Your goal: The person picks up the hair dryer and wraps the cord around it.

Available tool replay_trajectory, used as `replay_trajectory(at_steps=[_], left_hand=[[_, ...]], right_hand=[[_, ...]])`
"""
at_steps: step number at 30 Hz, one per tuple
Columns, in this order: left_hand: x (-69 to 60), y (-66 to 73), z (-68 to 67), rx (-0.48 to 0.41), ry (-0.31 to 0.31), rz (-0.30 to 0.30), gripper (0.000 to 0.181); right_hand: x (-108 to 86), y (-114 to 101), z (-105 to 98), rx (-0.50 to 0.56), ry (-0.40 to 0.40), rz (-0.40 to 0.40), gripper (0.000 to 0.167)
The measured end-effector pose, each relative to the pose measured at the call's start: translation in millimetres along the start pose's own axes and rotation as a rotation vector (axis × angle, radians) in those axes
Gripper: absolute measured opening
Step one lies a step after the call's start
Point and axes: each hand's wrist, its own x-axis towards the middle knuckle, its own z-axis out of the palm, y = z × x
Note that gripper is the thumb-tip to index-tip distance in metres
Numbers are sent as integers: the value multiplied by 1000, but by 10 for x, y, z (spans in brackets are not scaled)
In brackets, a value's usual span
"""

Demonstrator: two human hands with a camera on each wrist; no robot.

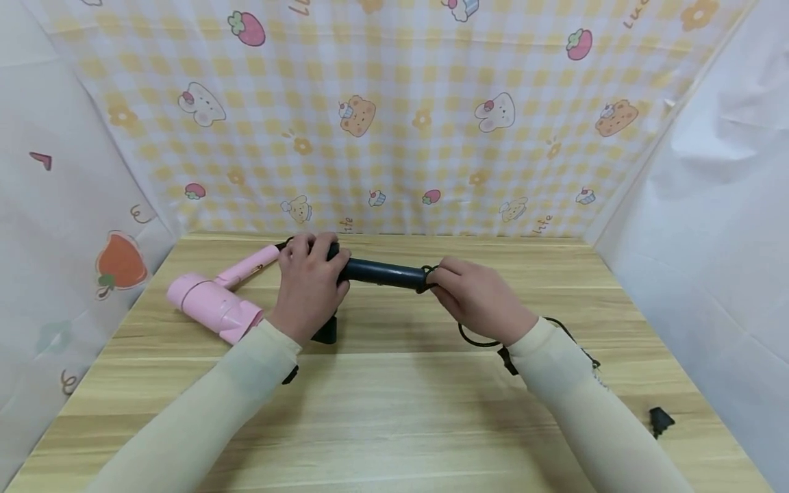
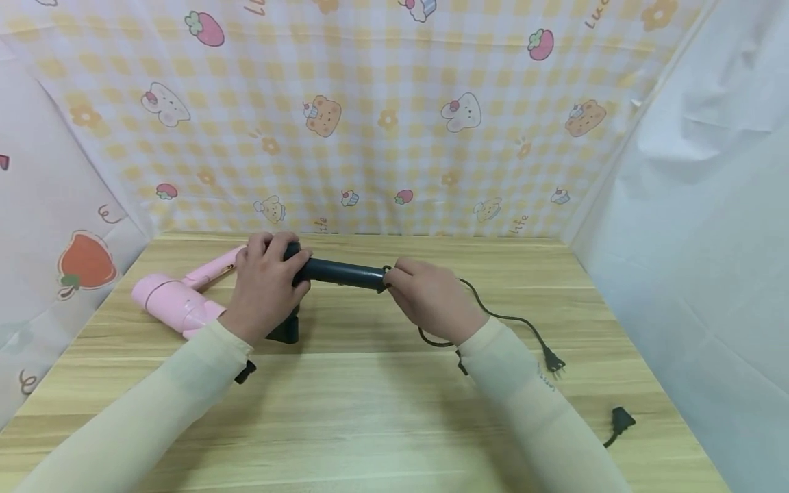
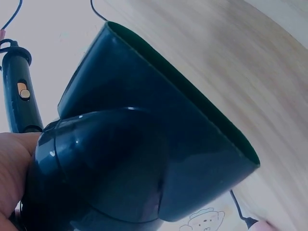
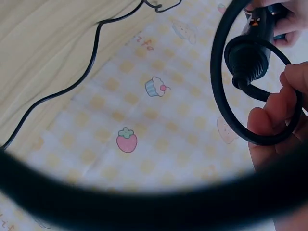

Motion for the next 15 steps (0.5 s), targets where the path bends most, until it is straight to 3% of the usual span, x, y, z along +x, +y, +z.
replay_trajectory(at_steps=[9, 15], left_hand=[[-1, 42, -13, 11, 12, 66, 33], [-23, 42, -15, -59, -5, 85, 28]], right_hand=[[0, 77, -57, 70, 87, 57, 17], [10, 141, -80, 117, 111, 111, 16]])
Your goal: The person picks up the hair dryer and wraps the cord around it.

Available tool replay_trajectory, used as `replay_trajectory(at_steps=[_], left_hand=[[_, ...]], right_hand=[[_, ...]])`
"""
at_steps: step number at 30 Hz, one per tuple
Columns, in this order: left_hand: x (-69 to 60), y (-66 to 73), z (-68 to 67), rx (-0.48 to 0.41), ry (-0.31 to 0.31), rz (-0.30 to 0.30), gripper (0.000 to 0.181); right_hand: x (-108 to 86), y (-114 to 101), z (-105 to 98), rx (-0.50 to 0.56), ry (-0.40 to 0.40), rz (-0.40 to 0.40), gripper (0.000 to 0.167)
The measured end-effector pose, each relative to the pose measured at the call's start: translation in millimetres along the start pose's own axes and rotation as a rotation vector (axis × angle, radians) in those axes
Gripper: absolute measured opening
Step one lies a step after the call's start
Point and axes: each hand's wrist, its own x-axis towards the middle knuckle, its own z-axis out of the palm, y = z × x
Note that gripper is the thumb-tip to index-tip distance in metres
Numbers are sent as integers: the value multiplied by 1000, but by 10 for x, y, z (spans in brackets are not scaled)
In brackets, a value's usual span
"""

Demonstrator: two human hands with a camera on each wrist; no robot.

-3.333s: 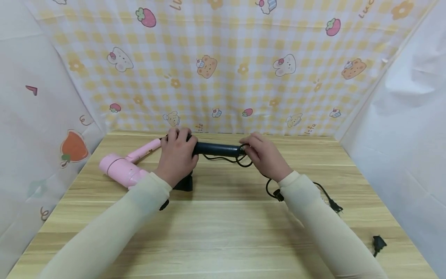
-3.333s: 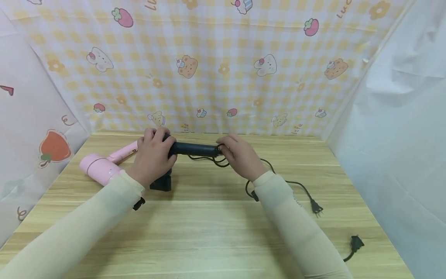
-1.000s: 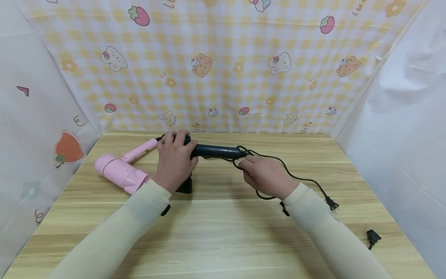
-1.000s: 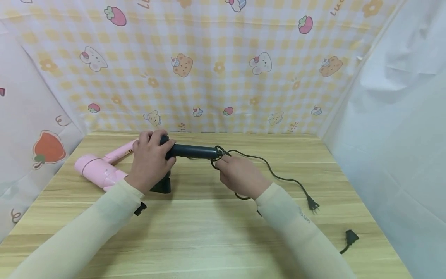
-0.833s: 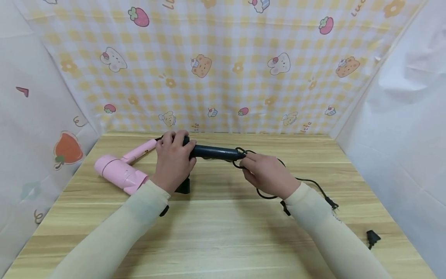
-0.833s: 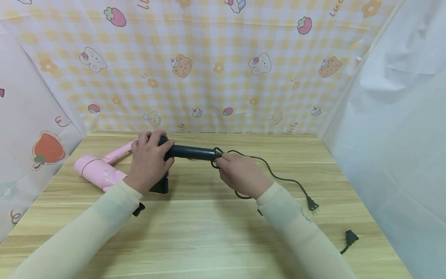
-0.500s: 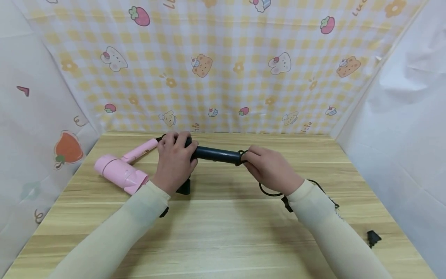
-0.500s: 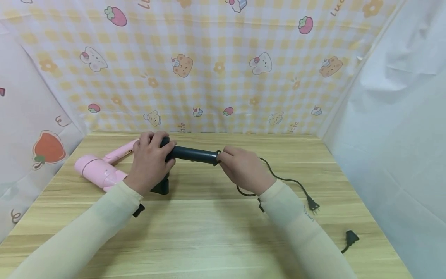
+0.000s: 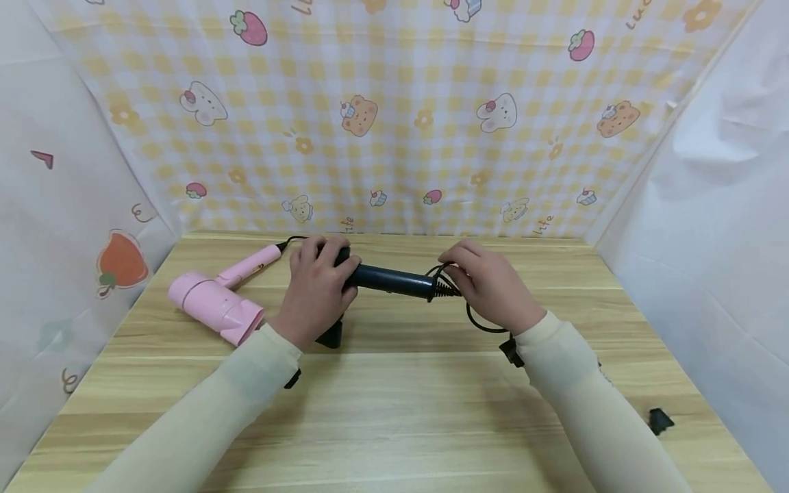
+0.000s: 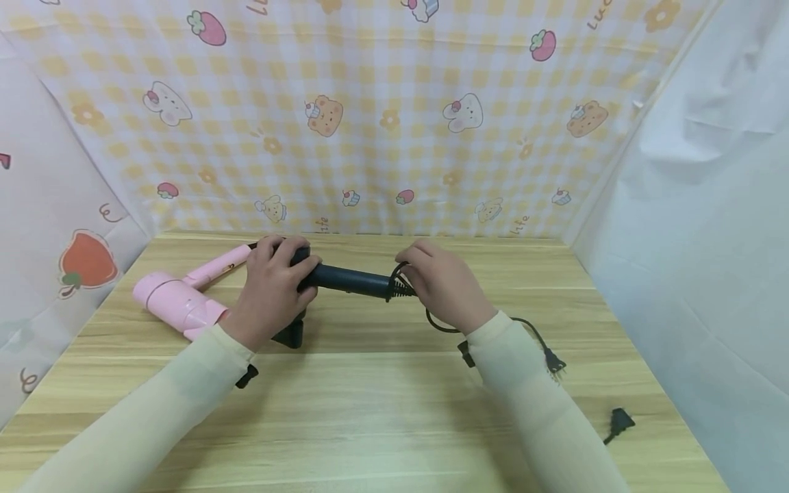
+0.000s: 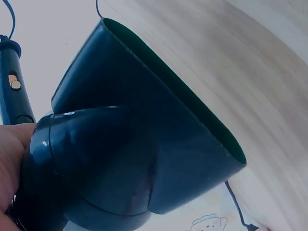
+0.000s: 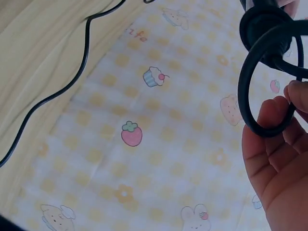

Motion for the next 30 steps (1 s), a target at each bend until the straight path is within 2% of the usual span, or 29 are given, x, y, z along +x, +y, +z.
replay_trajectory(at_steps=[6, 9, 21, 30], left_hand=[[-10, 9, -6, -34, 29, 2, 29], [-13, 22, -22, -39, 32, -2, 29], [-9, 100, -91, -48, 69, 19, 27], [-6, 144, -132, -45, 72, 59, 27]], right_hand=[[-4, 45, 17, 85, -13, 150, 15], [-10, 62, 22, 113, -24, 196, 17], [-52, 144, 114, 209, -72, 283, 24], [-67, 192, 142, 249, -56, 265, 24]])
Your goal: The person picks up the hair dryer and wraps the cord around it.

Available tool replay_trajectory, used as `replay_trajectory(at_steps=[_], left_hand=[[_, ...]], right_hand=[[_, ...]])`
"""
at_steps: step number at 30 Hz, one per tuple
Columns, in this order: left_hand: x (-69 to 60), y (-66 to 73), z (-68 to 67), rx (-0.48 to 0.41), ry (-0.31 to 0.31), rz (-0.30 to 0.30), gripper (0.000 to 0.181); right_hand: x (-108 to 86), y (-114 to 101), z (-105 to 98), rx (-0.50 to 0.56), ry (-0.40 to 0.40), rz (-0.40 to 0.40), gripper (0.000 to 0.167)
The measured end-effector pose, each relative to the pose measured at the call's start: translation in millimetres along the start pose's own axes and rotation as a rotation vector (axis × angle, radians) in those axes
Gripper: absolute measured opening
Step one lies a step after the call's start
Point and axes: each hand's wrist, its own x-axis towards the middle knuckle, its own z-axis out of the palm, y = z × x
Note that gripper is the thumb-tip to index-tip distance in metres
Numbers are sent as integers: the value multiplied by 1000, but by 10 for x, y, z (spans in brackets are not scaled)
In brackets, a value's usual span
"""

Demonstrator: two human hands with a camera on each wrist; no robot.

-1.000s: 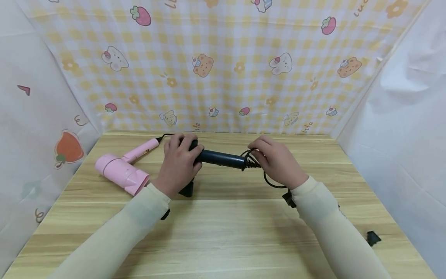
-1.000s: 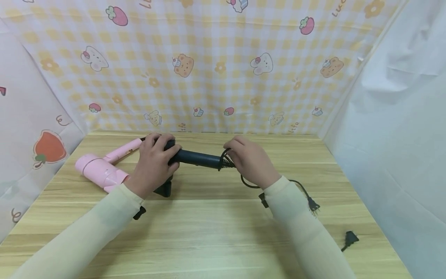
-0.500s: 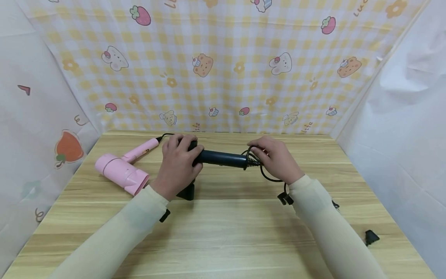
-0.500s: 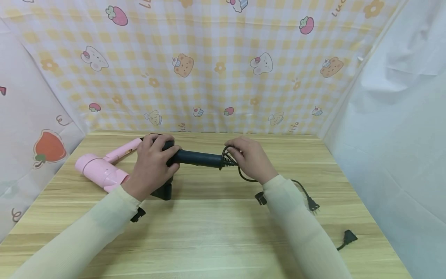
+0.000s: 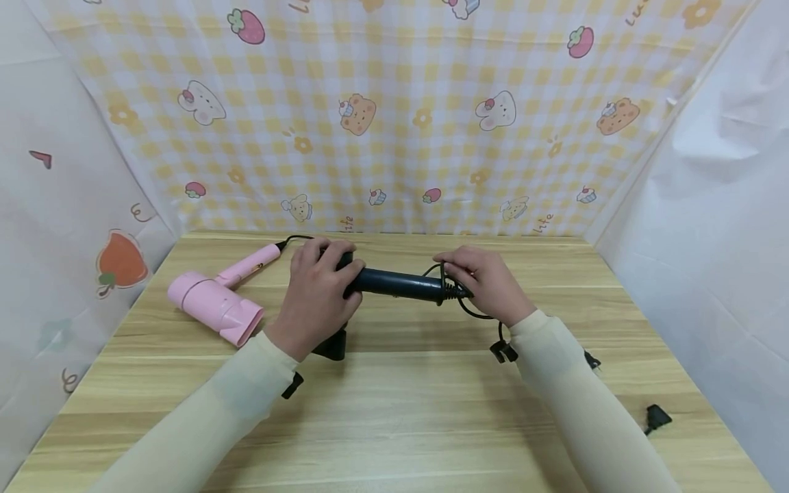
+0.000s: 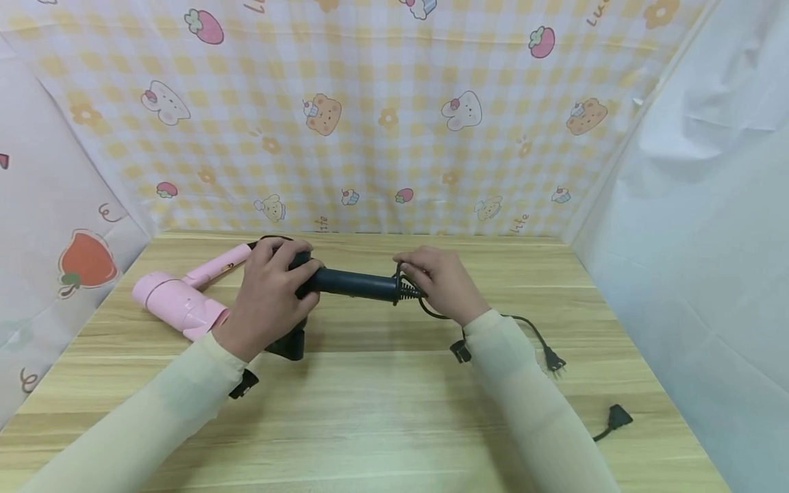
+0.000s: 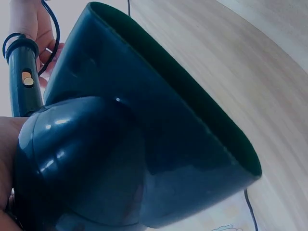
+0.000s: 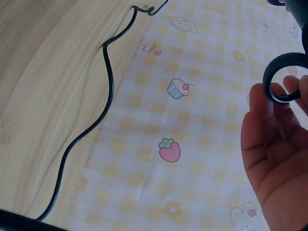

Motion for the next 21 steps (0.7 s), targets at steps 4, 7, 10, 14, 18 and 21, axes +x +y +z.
replay_trajectory(at_steps=[4, 7, 10, 14, 18, 21], left_hand=[[8, 13, -11, 11, -1, 3, 26], [12, 24, -11, 12, 3, 0, 26], [9, 35, -7, 9, 4, -1, 25], [4, 44, -1, 17, 4, -2, 25], [3, 47, -8, 18, 4, -12, 26], [9, 49, -22, 6, 4, -26, 28]], right_hand=[[20, -3, -18, 0, 23, -35, 22], [29, -20, -32, -3, 34, -58, 21], [31, -42, -42, 3, 37, -72, 20], [30, -63, -58, 11, 34, -78, 18], [27, -52, -50, 22, 8, -27, 17], [10, -24, -17, 38, -9, 42, 19]])
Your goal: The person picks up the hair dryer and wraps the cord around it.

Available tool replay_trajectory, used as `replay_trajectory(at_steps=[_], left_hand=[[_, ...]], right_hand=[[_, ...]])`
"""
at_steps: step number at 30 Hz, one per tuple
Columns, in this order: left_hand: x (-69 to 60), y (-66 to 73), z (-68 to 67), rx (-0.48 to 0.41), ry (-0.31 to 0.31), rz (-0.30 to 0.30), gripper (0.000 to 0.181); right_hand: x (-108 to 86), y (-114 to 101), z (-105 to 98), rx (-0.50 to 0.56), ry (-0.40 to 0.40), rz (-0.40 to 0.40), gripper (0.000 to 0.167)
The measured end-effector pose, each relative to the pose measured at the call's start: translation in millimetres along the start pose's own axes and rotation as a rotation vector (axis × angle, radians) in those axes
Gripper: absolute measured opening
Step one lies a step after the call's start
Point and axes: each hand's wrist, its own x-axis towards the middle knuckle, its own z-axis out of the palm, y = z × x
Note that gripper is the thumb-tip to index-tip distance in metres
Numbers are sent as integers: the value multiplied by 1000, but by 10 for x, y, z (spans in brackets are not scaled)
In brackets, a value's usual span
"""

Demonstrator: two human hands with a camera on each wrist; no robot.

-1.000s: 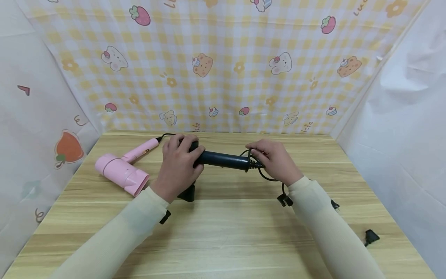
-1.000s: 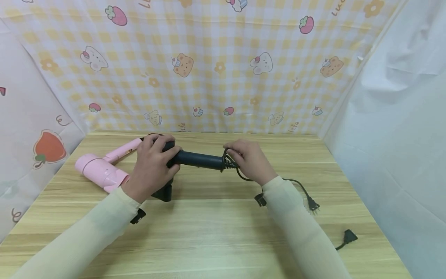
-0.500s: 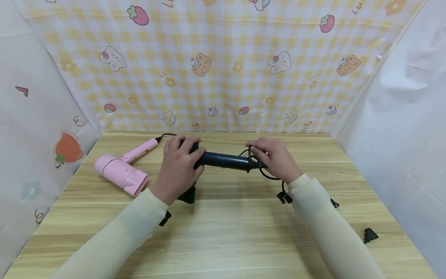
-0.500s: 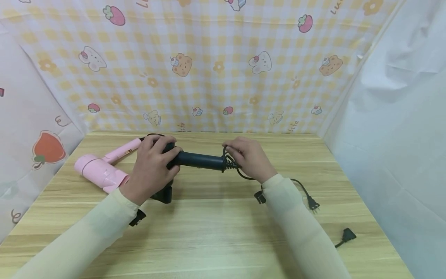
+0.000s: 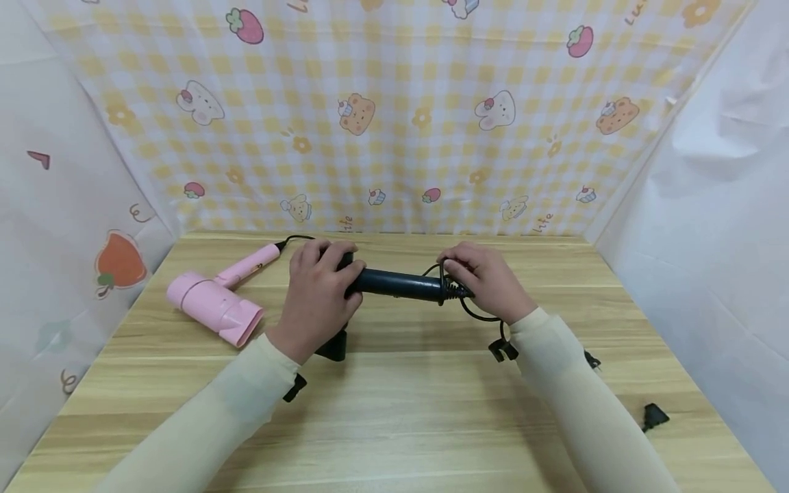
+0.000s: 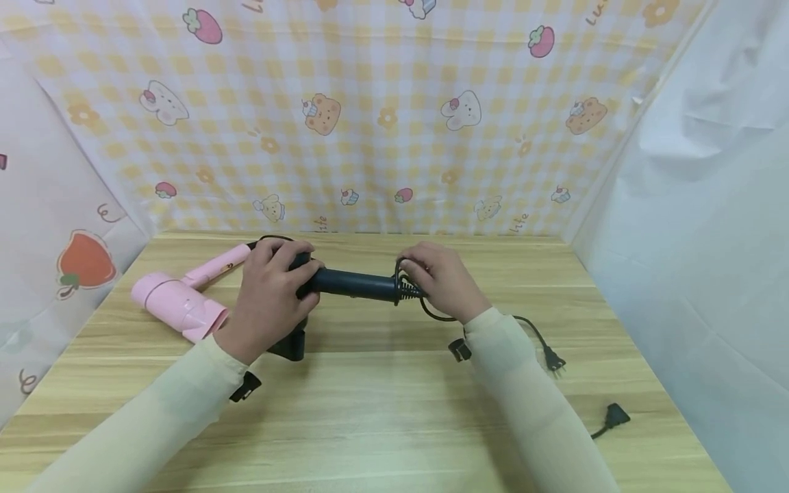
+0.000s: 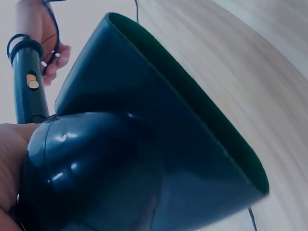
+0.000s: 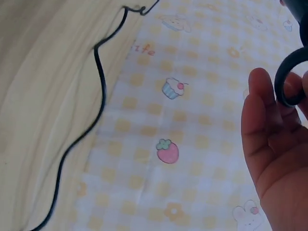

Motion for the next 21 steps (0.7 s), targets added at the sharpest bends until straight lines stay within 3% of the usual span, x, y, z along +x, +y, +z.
replay_trajectory(at_steps=[7, 12, 17, 21], left_hand=[[11, 0, -23, 2, 14, -33, 29], [3, 2, -13, 7, 21, -61, 28], [-9, -3, 6, 13, 8, -99, 28], [-15, -13, 19, 14, -7, -131, 30]], right_hand=[[-38, 74, 149, 7, -45, 71, 18], [-92, 34, 247, 2, -149, 195, 16], [-139, 4, 303, 0, -229, 264, 11], [-180, 2, 345, 25, -247, 233, 14]])
